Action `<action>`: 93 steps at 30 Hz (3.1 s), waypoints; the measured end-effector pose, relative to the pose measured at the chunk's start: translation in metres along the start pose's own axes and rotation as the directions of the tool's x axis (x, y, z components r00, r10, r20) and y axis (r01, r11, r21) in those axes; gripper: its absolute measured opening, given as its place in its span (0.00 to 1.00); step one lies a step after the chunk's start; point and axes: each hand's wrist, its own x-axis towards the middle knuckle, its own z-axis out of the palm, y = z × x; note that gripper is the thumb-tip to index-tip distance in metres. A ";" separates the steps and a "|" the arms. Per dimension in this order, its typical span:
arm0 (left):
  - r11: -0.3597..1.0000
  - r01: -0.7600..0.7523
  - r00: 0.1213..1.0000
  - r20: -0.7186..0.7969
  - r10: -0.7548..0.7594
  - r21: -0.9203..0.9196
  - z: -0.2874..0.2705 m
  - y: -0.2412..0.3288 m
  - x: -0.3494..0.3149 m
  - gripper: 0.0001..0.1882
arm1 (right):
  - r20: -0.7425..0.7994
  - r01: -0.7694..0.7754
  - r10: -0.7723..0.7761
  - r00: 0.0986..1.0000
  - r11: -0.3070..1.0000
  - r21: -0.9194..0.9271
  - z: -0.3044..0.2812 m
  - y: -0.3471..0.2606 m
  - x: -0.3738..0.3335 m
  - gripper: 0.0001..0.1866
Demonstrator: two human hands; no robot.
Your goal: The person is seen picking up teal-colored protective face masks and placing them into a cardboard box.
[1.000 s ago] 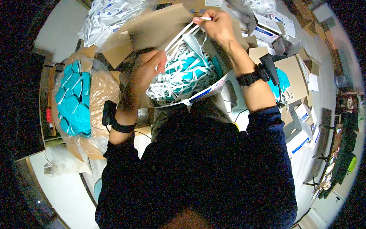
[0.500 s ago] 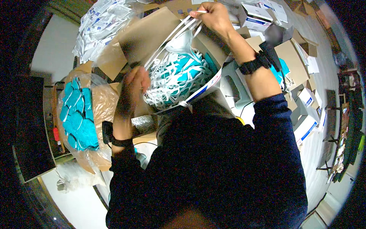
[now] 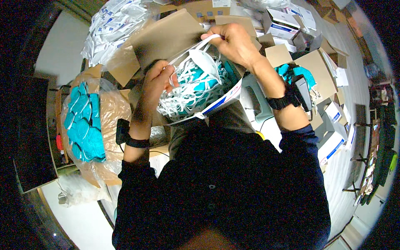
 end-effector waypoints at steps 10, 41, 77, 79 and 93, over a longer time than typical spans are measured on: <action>0.896 -0.207 0.936 -0.186 0.298 0.393 -0.009 -0.032 0.029 0.11 | -0.070 -0.066 0.117 0.991 0.861 0.505 0.004 -0.008 -0.001 0.14; 0.957 -0.264 0.931 -0.291 0.221 -0.119 -0.012 -0.021 0.011 0.08 | -0.104 -0.289 0.516 0.850 0.622 0.728 -0.041 0.006 -0.022 0.18; 0.945 -0.327 0.945 0.010 0.327 -0.005 0.026 0.008 0.008 0.13 | -0.083 -0.180 0.323 0.943 0.703 0.688 0.007 -0.035 0.022 0.07; 0.940 -0.340 0.940 0.009 0.340 0.002 0.017 0.009 0.004 0.11 | -0.062 -0.194 0.337 0.939 0.672 0.715 0.005 -0.032 0.022 0.07; 0.947 -0.301 0.951 -0.044 0.307 0.112 -0.063 0.024 -0.011 0.08 | -0.240 -0.326 0.341 0.909 0.940 0.098 0.024 0.025 0.009 0.14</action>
